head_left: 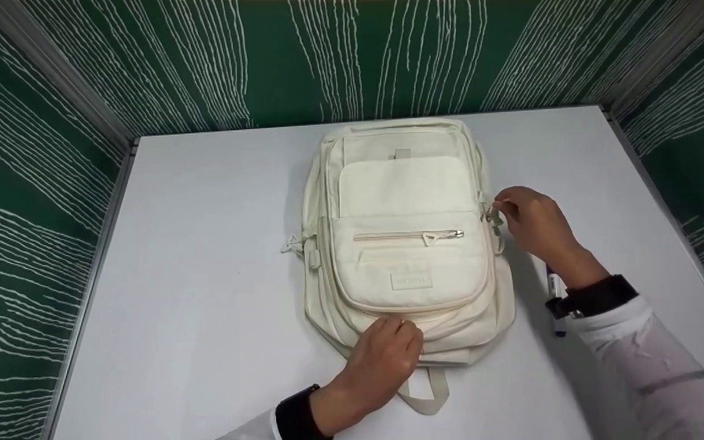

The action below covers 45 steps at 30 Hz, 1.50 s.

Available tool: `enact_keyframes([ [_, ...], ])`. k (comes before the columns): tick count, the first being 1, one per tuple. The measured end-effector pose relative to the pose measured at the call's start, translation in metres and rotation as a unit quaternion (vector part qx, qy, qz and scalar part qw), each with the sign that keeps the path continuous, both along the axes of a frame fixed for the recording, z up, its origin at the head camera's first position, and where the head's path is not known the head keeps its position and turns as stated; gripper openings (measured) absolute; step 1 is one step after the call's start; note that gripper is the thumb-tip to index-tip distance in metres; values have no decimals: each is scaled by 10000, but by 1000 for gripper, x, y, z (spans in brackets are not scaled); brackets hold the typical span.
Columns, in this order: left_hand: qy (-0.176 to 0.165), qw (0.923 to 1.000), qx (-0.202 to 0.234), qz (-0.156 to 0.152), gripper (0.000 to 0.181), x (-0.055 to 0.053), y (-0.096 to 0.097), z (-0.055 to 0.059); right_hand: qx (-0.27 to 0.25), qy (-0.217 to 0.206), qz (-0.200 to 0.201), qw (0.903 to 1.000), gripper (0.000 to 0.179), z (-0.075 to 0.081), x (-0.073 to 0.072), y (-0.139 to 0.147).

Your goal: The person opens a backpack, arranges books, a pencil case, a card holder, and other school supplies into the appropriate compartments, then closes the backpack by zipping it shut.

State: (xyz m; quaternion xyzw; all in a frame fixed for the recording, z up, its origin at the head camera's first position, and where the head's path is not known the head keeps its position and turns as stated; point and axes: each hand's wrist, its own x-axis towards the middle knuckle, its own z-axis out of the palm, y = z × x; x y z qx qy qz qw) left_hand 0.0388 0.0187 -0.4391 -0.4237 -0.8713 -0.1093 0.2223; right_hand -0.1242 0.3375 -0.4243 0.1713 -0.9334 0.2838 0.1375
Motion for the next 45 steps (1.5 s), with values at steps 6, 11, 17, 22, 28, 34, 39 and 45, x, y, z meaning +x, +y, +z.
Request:
enact_keyframes([
  [6, 10, 10000, -49, 4, 13, 1, 0, -1, 0, 50, -172, 9998, 11, -2, -12, 0],
  [11, 16, 10000, 65, 16, 12, 0, 1, -3, 62, 77, -282, 9996, 13, -3, -17, -3],
  [17, 2, 10000, -6, 68, 14, -1, 0, -2, 163, 339, -142, 9992, 22, -5, -15, -2],
  [22, -67, 10000, -37, 51, 14, -1, -2, -2, 80, 802, 662, 9945, 38, -6, -11, -2],
  [28, -61, 10000, 10, 4, 12, -2, -2, -2, 40, 688, 982, 9928, 39, -7, -8, -7],
  [34, -118, 9999, 20, -43, 10, -3, 0, -2, 492, 1191, 1097, 9856, 29, -13, -5, -3],
  [39, -167, 9998, 81, -61, 8, -3, -1, -2, 811, 1491, 1254, 9775, 24, -16, -1, -4],
  [45, -178, 9997, 119, -77, 8, -5, -2, -3, 850, 1240, 1357, 9793, 19, -19, 3, -8],
])
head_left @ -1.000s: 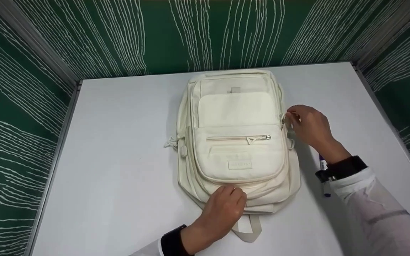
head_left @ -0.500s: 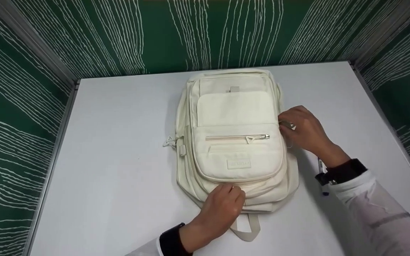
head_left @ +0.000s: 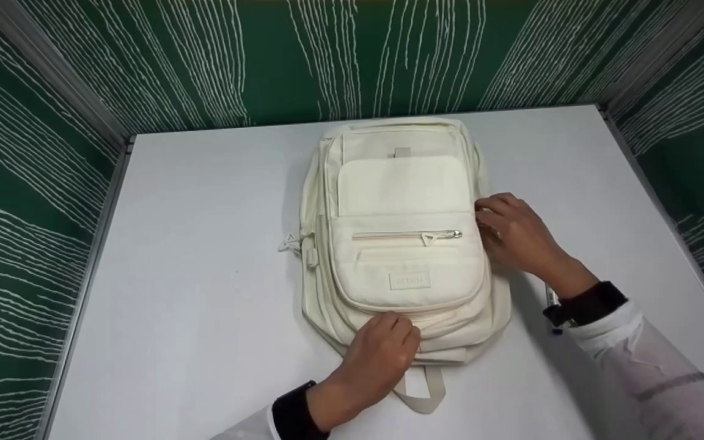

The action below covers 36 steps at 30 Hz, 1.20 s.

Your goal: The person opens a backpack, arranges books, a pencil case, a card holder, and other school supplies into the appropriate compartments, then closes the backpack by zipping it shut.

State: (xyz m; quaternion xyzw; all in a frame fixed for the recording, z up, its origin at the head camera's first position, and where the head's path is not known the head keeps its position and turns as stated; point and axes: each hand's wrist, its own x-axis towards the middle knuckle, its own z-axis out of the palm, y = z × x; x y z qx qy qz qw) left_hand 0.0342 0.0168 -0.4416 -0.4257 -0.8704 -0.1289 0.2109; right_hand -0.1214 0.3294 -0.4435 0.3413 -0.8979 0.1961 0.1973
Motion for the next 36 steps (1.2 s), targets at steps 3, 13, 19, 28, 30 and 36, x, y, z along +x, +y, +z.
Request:
enact_keyframes([
  [3, 0, 10000, -17, -2, 7, -1, 0, 0, -92, -113, -63, 9999, 16, -1, 3, -1],
  [13, -22, 10000, -34, -54, 9, 0, 2, 2, -660, 320, -374, 9966, 12, 1, 31, 5],
  [19, -8, 10000, 41, 6, 9, -1, 3, 2, -669, 301, -628, 9953, 6, 7, 50, 4],
  [28, -39, 9998, 206, 64, 10, -3, 5, 3, -470, 334, -785, 9952, 9, 10, 76, 0],
  [30, -40, 9997, 215, 57, 10, -3, 5, 2, -487, 262, -821, 9951, 8, 9, 83, 0],
  [36, 46, 9995, 296, -23, 4, -3, 4, 2, -545, 158, -910, 9942, 6, 7, 98, -2],
])
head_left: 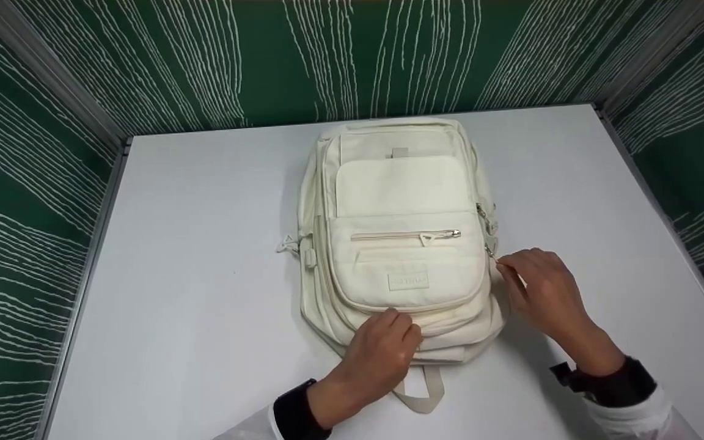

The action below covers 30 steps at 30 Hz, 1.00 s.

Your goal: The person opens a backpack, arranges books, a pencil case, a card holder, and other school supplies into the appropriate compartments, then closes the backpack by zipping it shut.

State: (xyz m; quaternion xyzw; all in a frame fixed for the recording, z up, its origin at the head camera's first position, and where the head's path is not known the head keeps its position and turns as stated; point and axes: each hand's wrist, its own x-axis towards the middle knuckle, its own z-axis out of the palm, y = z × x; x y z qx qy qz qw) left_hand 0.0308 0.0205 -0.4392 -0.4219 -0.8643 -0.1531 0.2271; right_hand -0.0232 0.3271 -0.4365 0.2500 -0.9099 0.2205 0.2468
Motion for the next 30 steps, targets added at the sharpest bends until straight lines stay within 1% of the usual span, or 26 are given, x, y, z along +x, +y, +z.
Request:
enact_keyframes([
  [3, 216, 9997, -117, 53, 1, -2, -1, 2, -87, 74, -80, 9999, 11, 1, 3, -2],
  [6, 608, 9969, -363, 348, 10, -7, -2, 3, -218, 158, -140, 9995, 17, 2, 5, -5],
  [8, 859, 9936, -493, 547, 12, -11, -2, 3, -249, 138, -188, 9994, 17, 3, 8, -6],
  [9, 968, 9920, -536, 612, 11, -13, -2, 3, -243, 134, -197, 9994, 17, 3, 9, -6],
  [11, 1103, 9902, -579, 628, 11, -15, -3, 3, -225, 143, -223, 9994, 17, 4, 12, -6],
  [13, 1127, 9905, -557, 566, 10, -16, -3, 3, -189, 175, -237, 9994, 17, 5, 15, -6],
  [18, 982, 9932, -391, 484, 7, -16, -1, 2, -124, 214, -250, 9994, 21, 3, 28, -10],
  [23, 922, 9938, -354, 501, 7, -15, 0, 3, -40, 61, -281, 9996, 21, 4, 45, -17],
  [27, 954, 9938, -324, 468, 9, -15, 0, 2, -6, -56, -270, 9996, 19, 4, 57, -24],
  [30, 1005, 9936, -244, 451, 9, -16, 0, 1, -23, -109, -183, 9998, 18, 3, 65, -32],
])
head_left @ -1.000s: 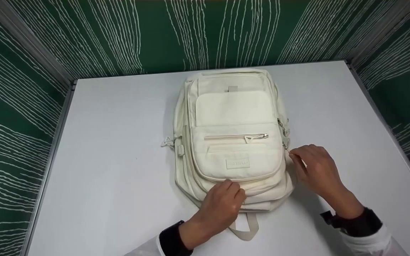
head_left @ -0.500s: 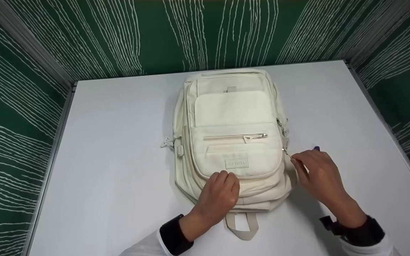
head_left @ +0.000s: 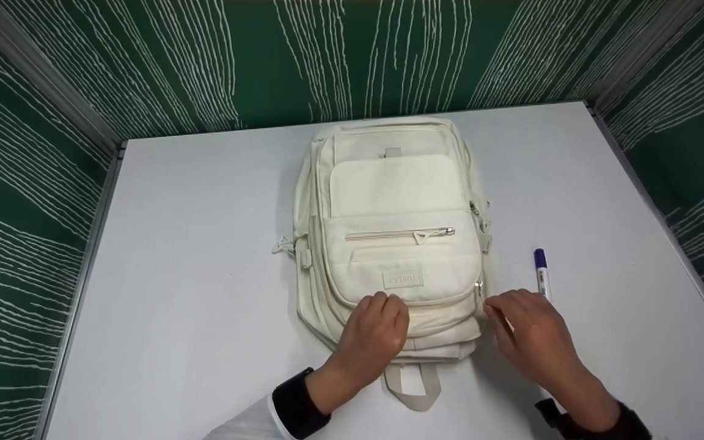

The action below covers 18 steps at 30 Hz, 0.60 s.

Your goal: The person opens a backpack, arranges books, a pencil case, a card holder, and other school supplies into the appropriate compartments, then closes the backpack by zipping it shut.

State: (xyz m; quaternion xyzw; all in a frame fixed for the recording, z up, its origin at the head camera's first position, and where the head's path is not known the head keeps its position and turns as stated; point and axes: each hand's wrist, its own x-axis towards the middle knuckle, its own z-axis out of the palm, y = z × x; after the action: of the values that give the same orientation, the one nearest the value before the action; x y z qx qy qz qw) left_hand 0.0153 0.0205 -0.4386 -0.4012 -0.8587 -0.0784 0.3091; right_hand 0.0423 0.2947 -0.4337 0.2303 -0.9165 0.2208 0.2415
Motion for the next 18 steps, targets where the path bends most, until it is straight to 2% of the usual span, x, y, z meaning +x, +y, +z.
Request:
enact_keyframes([
  [8, 48, 10000, 74, 0, 10, -2, 0, -2, -29, -307, 216, 9993, 19, -2, 14, -32],
  [18, 15, 10000, 6, 31, 12, -1, -1, -1, -261, -323, 580, 9975, 26, -5, 15, -70],
])
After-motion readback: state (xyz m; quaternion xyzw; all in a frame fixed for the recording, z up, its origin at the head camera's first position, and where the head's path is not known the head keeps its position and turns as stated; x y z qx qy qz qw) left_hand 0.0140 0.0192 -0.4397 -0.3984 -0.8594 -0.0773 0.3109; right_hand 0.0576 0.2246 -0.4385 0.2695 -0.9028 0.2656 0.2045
